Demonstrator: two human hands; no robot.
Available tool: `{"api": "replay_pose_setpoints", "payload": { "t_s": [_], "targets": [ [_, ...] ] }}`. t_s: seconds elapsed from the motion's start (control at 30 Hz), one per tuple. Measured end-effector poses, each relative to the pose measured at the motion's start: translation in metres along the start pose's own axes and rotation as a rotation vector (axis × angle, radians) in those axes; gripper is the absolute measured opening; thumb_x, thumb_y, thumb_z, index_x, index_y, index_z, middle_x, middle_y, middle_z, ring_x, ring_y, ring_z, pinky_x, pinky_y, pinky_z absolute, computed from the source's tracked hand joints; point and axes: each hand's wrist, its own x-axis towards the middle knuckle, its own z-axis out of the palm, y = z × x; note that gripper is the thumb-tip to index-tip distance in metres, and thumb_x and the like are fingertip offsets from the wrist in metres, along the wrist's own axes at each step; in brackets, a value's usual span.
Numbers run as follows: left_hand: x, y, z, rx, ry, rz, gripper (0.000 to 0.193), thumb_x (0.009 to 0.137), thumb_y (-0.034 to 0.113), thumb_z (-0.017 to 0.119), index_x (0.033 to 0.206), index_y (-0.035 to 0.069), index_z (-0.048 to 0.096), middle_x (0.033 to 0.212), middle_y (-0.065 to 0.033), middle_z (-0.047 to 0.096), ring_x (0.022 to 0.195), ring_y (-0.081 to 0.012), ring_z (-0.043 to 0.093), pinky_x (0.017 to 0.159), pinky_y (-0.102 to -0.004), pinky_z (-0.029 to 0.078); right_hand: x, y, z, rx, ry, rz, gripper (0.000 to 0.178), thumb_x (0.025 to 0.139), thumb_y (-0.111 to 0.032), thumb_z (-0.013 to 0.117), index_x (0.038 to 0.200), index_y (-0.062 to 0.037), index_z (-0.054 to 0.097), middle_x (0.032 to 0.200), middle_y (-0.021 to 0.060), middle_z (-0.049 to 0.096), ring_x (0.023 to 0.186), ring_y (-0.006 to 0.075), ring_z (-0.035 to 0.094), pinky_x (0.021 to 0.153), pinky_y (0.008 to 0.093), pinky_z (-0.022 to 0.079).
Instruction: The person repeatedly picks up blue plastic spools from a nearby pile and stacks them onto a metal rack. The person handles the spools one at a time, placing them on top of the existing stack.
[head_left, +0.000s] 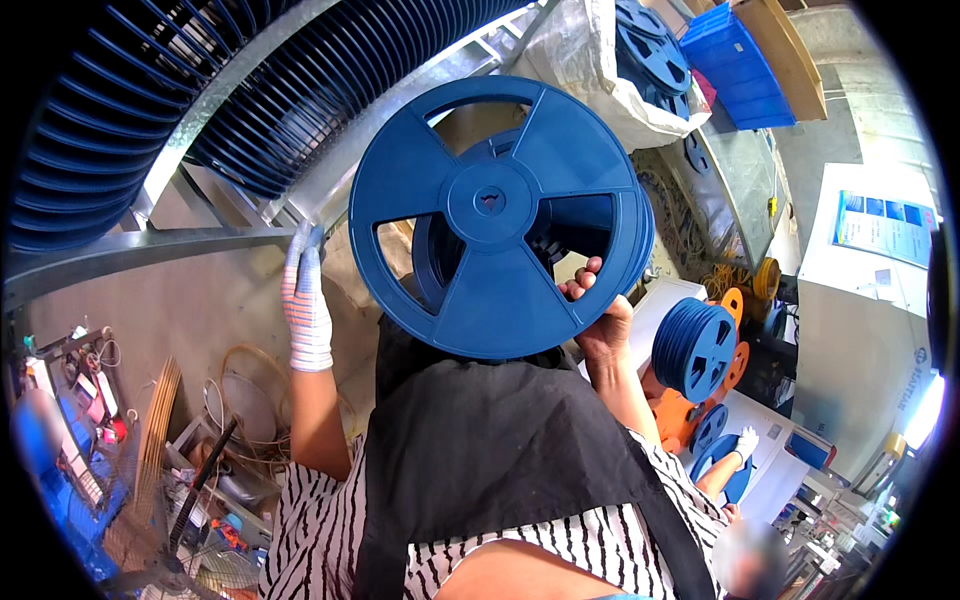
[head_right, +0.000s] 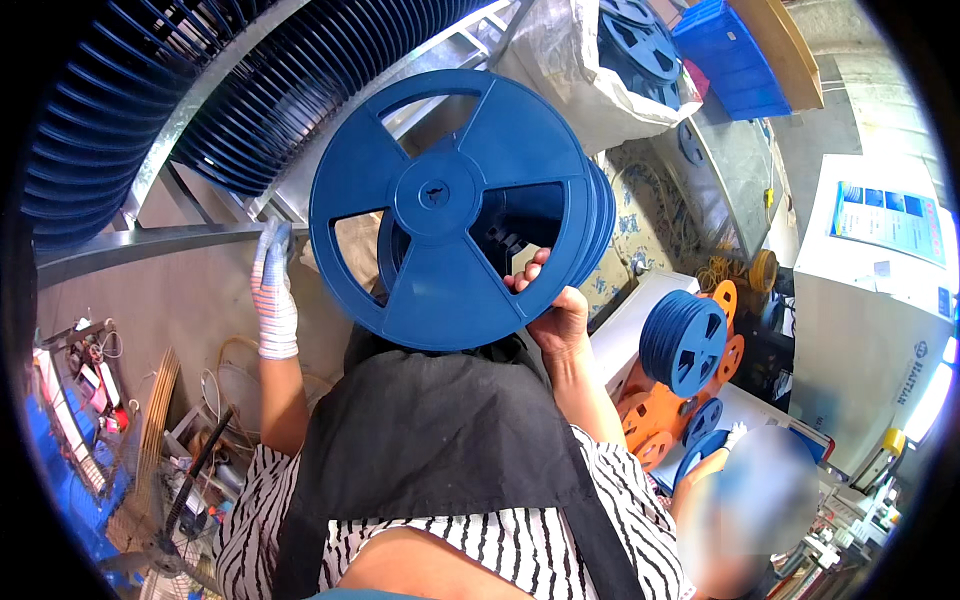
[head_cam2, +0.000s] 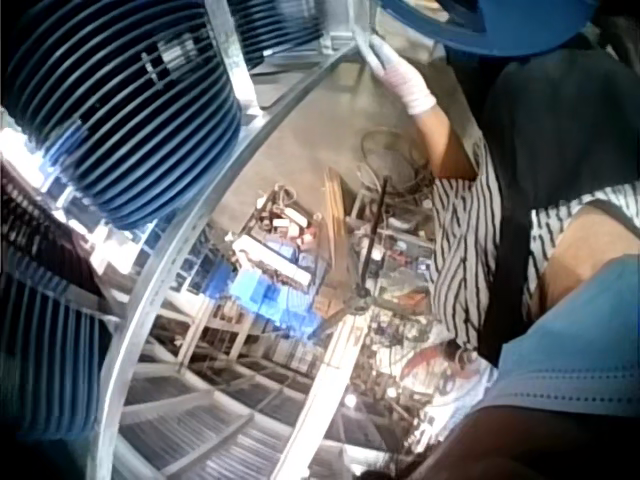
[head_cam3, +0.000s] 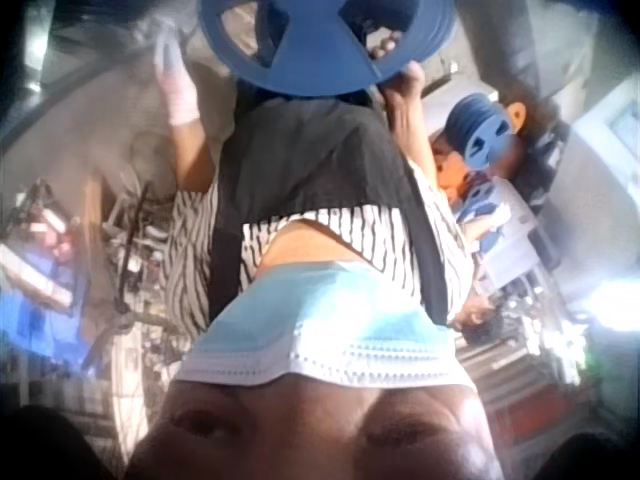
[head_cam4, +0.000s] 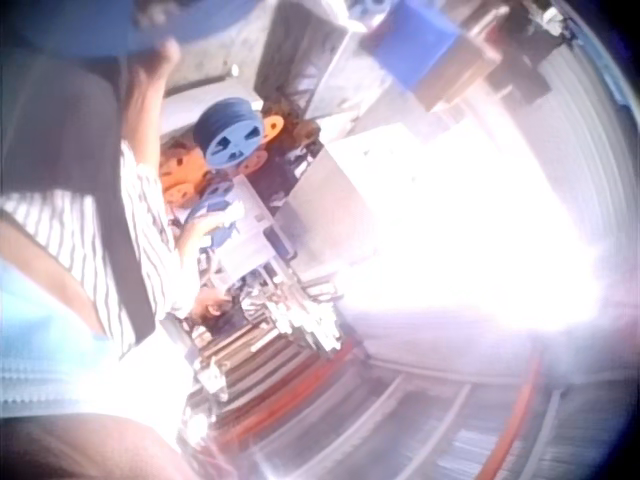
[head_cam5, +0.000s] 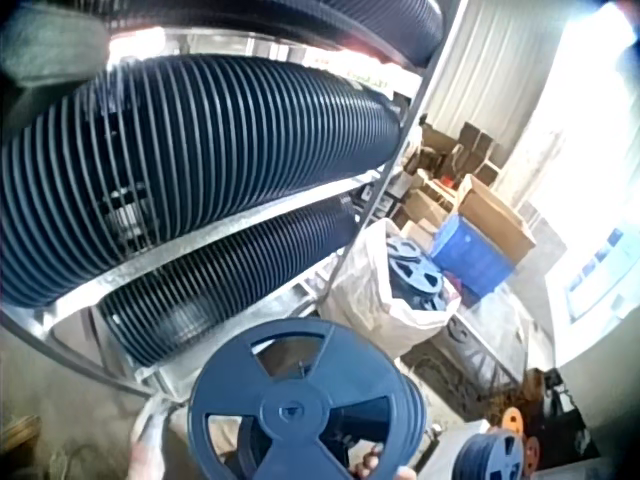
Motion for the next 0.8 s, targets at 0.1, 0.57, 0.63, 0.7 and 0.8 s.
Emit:
{"api": "replay_pose_setpoints", "payload": {
  "t_s": [0.1,0.57,0.63,0.7,0.8],
  "targets": [
    [0.001,0.000,0.005,-0.043,-0.011,0.054,0.044,0.099,0.026,0.040,0.135,0.000,0.044,0.129,-0.0138,0.053,0.121,-0.0222,0.049,0.106,-0.0345,0.034,-0.006,-0.001,0.002,0.008,0.087,-0.020,0.052,0.062,-0.002,0.063,0.113,-0.0037,0.054,0.094,0.0102,0.064,0.087,0.0261,0.063,0.099,0.0427,0.044],
    [0.000,0.008,0.047,-0.097,-0.071,-0.022,0.043,0.096,0.021,0.046,0.134,0.000,0.047,0.124,-0.0129,0.056,0.117,-0.0202,0.051,0.102,-0.0329,0.038,-0.028,-0.005,-0.015,0.029,0.188,-0.076,0.052,0.062,-0.001,0.063,0.113,-0.0044,0.054,0.096,0.0095,0.064,0.089,0.0251,0.063,0.102,0.0423,0.041],
    [0.001,0.008,0.050,-0.045,-0.084,-0.002,0.043,0.096,0.022,0.047,0.133,0.001,0.047,0.124,-0.0131,0.056,0.118,-0.0212,0.051,0.102,-0.0330,0.038,-0.030,-0.006,-0.016,0.019,0.192,-0.072,0.052,0.062,-0.001,0.063,0.113,-0.0043,0.054,0.096,0.0096,0.064,0.089,0.0254,0.063,0.102,0.0423,0.041],
    [0.001,0.010,0.055,0.076,-0.106,0.034,0.044,0.096,0.025,0.047,0.133,0.002,0.047,0.126,-0.0141,0.056,0.118,-0.0235,0.051,0.103,-0.0333,0.037,-0.032,-0.008,-0.016,-0.002,0.199,-0.069,0.051,0.061,-0.001,0.063,0.112,-0.0043,0.054,0.095,0.0096,0.064,0.090,0.0255,0.063,0.102,0.0425,0.040],
    [0.012,0.015,0.075,0.530,-0.331,0.343,0.044,0.096,0.029,0.048,0.134,0.006,0.048,0.129,-0.0140,0.055,0.123,-0.0275,0.048,0.105,-0.0366,0.035,-0.035,-0.007,-0.016,-0.079,0.183,-0.041,0.052,0.060,-0.002,0.063,0.111,-0.0039,0.054,0.094,0.0098,0.064,0.090,0.0259,0.064,0.103,0.0423,0.040]
  ]
}}
